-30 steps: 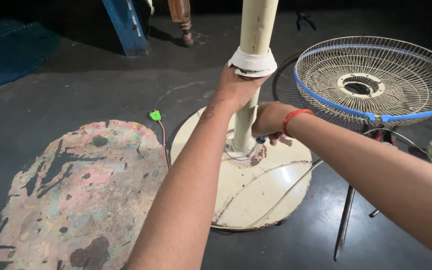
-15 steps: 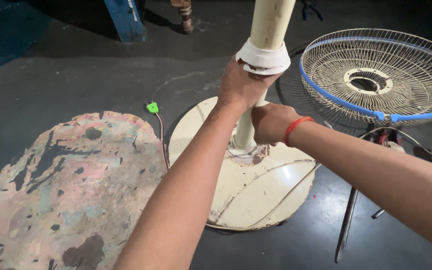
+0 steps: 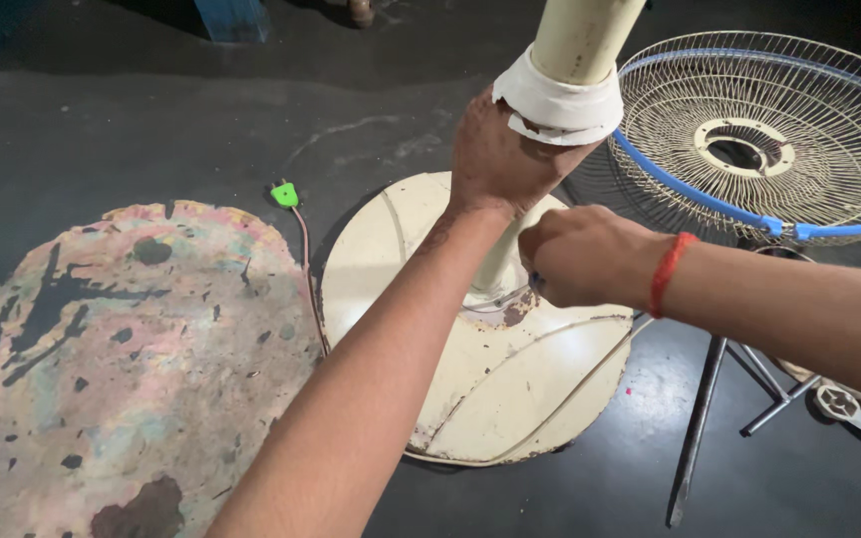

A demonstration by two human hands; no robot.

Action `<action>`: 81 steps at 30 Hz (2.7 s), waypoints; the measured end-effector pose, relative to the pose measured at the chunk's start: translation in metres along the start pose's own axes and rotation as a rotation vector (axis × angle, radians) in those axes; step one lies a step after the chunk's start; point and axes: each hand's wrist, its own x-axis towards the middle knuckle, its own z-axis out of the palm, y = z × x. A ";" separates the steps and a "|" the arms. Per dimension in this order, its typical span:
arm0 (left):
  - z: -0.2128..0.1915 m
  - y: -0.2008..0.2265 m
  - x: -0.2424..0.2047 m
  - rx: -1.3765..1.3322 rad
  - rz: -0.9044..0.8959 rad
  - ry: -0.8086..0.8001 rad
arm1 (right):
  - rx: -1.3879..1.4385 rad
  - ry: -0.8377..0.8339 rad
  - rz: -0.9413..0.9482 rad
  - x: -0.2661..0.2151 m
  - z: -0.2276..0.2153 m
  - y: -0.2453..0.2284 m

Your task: The person uses a screwdriver to tighten a screw at the base of a standing fan, securing the pole to the base. The person holds the pole steady with one hand while turning the screwdriver with the other.

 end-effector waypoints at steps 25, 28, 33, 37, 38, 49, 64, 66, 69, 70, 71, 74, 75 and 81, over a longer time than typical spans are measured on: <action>-0.027 0.029 0.009 -0.141 -0.464 -0.209 | -0.548 -0.167 -0.294 0.014 -0.035 -0.050; -0.034 0.037 0.010 -0.153 -0.468 -0.238 | -0.533 -0.051 -0.177 0.001 -0.027 -0.049; -0.039 0.051 0.012 -0.101 -0.518 -0.265 | -0.058 0.088 0.156 -0.009 -0.014 -0.020; -0.041 0.056 0.013 -0.074 -0.565 -0.281 | 0.169 0.111 0.269 -0.007 -0.005 0.004; -0.041 0.057 0.013 -0.067 -0.567 -0.286 | 0.178 0.084 0.286 -0.004 -0.005 0.006; -0.039 0.055 0.010 -0.005 -0.591 -0.264 | 0.730 -0.163 0.566 0.006 -0.010 -0.008; -0.020 0.022 0.004 0.129 -0.277 -0.133 | 0.370 0.000 0.388 -0.012 -0.002 0.003; -0.016 0.014 0.001 0.145 -0.191 -0.119 | 0.318 0.042 0.329 -0.009 0.002 0.003; -0.009 0.004 0.003 0.184 -0.114 -0.093 | 0.215 0.091 0.221 -0.002 0.006 0.002; -0.007 0.002 0.002 0.196 -0.093 -0.066 | 0.176 0.098 0.185 -0.001 0.006 0.003; -0.005 0.001 0.002 0.208 -0.070 -0.039 | 0.138 0.106 0.149 0.001 0.006 0.003; -0.004 0.000 0.000 0.248 -0.050 -0.048 | 0.096 0.113 0.074 -0.001 0.007 0.006; -0.005 0.000 0.000 0.173 -0.069 -0.052 | 0.074 0.111 0.049 -0.002 0.005 0.008; -0.002 0.000 0.000 0.156 -0.127 -0.029 | -0.122 0.116 -0.224 -0.003 -0.002 0.019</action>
